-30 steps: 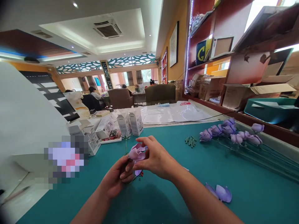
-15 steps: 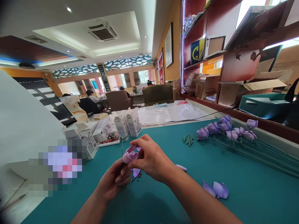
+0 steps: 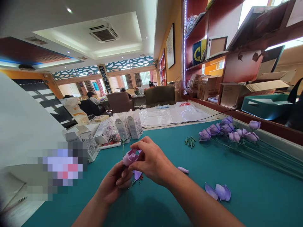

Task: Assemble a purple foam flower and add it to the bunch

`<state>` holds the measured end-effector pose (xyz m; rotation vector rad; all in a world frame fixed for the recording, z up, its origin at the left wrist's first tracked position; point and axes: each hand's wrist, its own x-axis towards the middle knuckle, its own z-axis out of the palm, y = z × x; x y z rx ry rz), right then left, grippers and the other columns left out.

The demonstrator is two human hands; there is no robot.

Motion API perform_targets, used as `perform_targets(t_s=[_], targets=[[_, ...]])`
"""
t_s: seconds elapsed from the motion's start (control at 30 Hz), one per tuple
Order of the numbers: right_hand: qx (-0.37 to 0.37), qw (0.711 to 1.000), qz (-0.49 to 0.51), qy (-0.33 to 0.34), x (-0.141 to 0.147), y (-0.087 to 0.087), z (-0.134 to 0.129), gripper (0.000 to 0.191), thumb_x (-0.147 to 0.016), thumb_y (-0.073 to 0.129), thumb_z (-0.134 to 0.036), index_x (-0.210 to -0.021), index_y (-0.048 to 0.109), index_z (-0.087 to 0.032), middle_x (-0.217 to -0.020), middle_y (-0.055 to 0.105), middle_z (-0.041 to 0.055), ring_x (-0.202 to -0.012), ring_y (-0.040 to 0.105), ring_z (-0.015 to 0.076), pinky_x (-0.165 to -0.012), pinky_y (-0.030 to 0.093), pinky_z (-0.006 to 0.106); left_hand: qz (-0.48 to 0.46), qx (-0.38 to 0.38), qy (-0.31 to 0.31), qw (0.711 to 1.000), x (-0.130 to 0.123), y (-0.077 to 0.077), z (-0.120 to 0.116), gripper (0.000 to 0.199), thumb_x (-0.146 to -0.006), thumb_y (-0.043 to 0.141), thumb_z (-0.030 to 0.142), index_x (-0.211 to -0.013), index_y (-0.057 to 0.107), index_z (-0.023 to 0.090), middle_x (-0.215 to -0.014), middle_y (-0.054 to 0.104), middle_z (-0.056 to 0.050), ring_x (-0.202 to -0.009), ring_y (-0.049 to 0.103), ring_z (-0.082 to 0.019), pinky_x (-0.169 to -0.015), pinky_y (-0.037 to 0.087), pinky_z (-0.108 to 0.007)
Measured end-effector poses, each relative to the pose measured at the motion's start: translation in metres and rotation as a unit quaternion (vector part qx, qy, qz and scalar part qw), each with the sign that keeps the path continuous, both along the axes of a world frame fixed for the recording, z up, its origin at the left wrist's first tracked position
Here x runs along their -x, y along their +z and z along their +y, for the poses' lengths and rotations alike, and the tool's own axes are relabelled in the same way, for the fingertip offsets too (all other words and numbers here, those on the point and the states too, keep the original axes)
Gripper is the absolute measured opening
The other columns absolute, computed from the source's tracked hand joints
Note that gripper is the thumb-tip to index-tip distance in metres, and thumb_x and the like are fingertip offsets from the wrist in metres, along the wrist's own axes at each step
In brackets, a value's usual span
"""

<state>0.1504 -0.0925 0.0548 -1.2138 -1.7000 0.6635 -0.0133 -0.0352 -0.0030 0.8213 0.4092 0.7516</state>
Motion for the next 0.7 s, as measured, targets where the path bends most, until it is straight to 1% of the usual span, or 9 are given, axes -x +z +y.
perform_targets(t_s=[0.17,0.2,0.23,0.33,0.4,0.57,0.7], targets=[[0.009,1.000,0.003,-0.005,0.0002,0.0006,0.0000,0.050,-0.068,0.072,-0.015,-0.114,0.055,-0.024,-0.104,0.047,0.0009,-0.071,0.055,0.0087,-0.063,0.051,0.026,-0.017,0.007,0.002,1.000,0.0007,-0.0015,0.0014,0.029,-0.073,0.071,0.033,-0.065,0.052,0.012,-0.048,0.042,0.008,-0.035,0.021,0.001,-0.034,0.021,-0.012],[0.009,1.000,0.002,-0.014,0.0001,0.0016,-0.0003,0.049,-0.068,0.073,-0.016,-0.114,0.055,-0.024,-0.103,0.047,0.0008,-0.070,0.054,0.0085,-0.062,0.050,0.026,-0.022,0.006,0.002,1.000,0.0010,-0.0018,0.0018,0.029,-0.073,0.071,0.033,-0.065,0.052,0.012,-0.048,0.042,0.008,-0.035,0.021,0.001,-0.034,0.021,-0.011],[0.007,1.000,-0.003,-0.027,0.0001,0.0027,-0.0006,0.045,-0.068,0.073,-0.017,-0.110,0.055,-0.023,-0.101,0.048,0.0004,-0.068,0.052,0.0084,-0.060,0.049,0.026,-0.026,0.006,0.003,1.000,0.0013,-0.0021,0.0022,0.029,-0.073,0.071,0.033,-0.064,0.051,0.012,-0.049,0.042,0.008,-0.035,0.021,0.001,-0.034,0.021,-0.011],[-0.015,0.997,-0.020,-0.066,0.0002,0.0045,-0.0017,0.027,-0.069,0.073,-0.018,-0.088,0.055,-0.021,-0.087,0.048,-0.0024,-0.063,0.046,0.0082,-0.055,0.042,0.024,-0.037,0.005,0.006,0.999,0.0023,-0.0025,0.0032,0.031,-0.072,0.072,0.031,-0.062,0.050,0.012,-0.048,0.043,0.007,-0.036,0.020,0.001,-0.034,0.021,-0.011],[-0.028,0.997,-0.028,-0.069,0.0007,0.0038,-0.0021,0.022,-0.069,0.072,-0.016,-0.079,0.054,-0.021,-0.080,0.047,-0.0039,-0.061,0.043,0.0081,-0.053,0.039,0.023,-0.040,0.005,0.006,0.999,0.0029,-0.0023,0.0036,0.031,-0.072,0.071,0.031,-0.061,0.051,0.011,-0.048,0.043,0.007,-0.036,0.020,0.001,-0.034,0.021,-0.011],[-0.038,0.998,-0.027,-0.045,0.0021,-0.0006,-0.0013,0.016,-0.072,0.067,-0.012,-0.074,0.054,-0.021,-0.078,0.047,-0.0045,-0.060,0.042,0.0076,-0.053,0.037,0.022,-0.036,0.007,0.006,0.999,0.0034,-0.0020,0.0038,0.031,-0.077,0.067,0.032,-0.062,0.050,0.012,-0.048,0.040,0.007,-0.036,0.020,0.001,-0.034,0.021,-0.011],[-0.043,0.997,-0.031,-0.049,0.0014,-0.0017,0.0009,0.015,-0.073,0.065,-0.012,-0.072,0.053,-0.020,-0.077,0.048,-0.0042,-0.060,0.043,0.0079,-0.053,0.037,0.022,-0.031,0.006,0.013,0.999,0.0031,-0.0009,0.0037,0.027,-0.073,0.071,0.032,-0.068,0.053,0.012,-0.049,0.043,0.008,-0.036,0.021,0.001,-0.034,0.020,-0.012]])
